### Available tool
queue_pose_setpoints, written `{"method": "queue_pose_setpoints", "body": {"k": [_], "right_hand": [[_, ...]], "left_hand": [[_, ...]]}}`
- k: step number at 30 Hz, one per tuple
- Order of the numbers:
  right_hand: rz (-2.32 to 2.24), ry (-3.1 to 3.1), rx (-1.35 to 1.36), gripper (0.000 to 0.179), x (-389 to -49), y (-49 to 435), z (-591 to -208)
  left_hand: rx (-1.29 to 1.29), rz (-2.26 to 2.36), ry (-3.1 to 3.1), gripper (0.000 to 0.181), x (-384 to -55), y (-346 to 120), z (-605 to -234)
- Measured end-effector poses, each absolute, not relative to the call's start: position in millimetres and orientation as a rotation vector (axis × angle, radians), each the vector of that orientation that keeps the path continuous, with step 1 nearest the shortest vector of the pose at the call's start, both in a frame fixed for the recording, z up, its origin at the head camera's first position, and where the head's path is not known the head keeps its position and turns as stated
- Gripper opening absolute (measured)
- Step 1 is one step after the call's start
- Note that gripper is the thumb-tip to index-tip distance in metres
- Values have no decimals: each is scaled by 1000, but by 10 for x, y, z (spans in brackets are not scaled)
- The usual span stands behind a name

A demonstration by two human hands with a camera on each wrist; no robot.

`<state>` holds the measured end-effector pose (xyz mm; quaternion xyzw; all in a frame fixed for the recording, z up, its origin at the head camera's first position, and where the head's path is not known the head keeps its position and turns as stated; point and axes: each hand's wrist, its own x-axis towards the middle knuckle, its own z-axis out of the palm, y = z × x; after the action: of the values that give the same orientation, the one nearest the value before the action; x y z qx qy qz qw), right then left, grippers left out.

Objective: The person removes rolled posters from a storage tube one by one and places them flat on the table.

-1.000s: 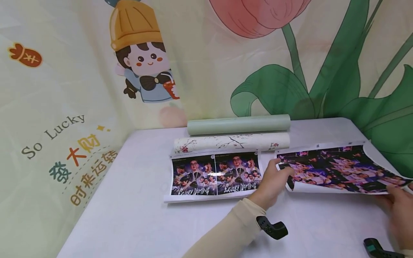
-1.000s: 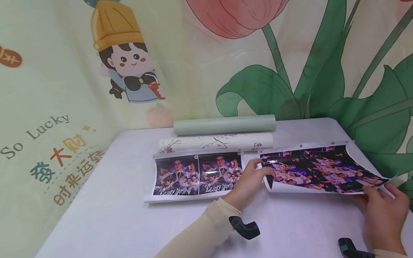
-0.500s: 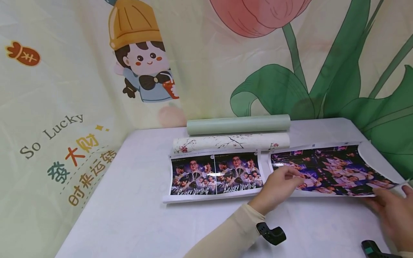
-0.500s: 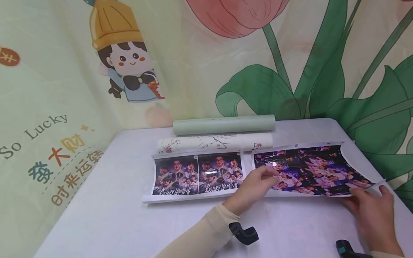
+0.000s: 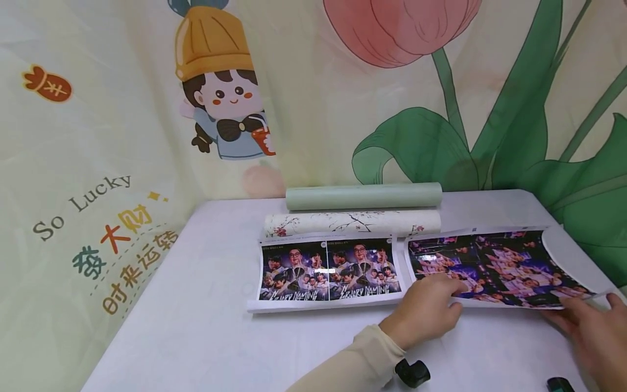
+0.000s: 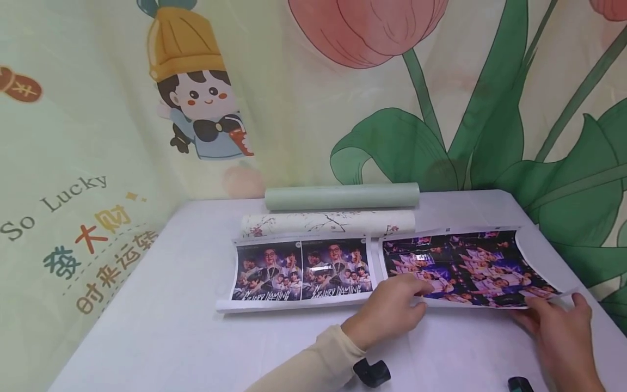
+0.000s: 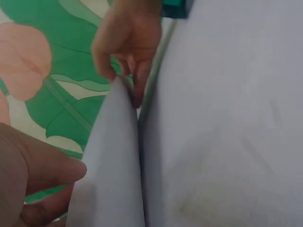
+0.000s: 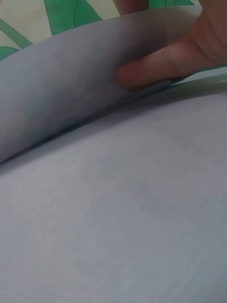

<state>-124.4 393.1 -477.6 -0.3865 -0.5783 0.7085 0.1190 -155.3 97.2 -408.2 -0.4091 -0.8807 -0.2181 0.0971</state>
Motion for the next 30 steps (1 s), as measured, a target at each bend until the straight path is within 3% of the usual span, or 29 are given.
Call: {"method": "queue_pose_setpoints", "body": {"k": [12, 22, 30], "right_hand": [[1983, -1721, -1186, 78, -1284, 4029, -4925], [1876, -1730, -1298, 69, -1208, 3909, -4763], [1767, -1708, -1427, 60, -1169, 3764, -4528]], "left_hand": [[-1212, -102, -2438, 29, -1532, 928, -4115], [-1202, -110, -2436, 17, -1542, 843, -4107], [-1152, -165, -2411, 28, -1530, 829, -4134]]}}
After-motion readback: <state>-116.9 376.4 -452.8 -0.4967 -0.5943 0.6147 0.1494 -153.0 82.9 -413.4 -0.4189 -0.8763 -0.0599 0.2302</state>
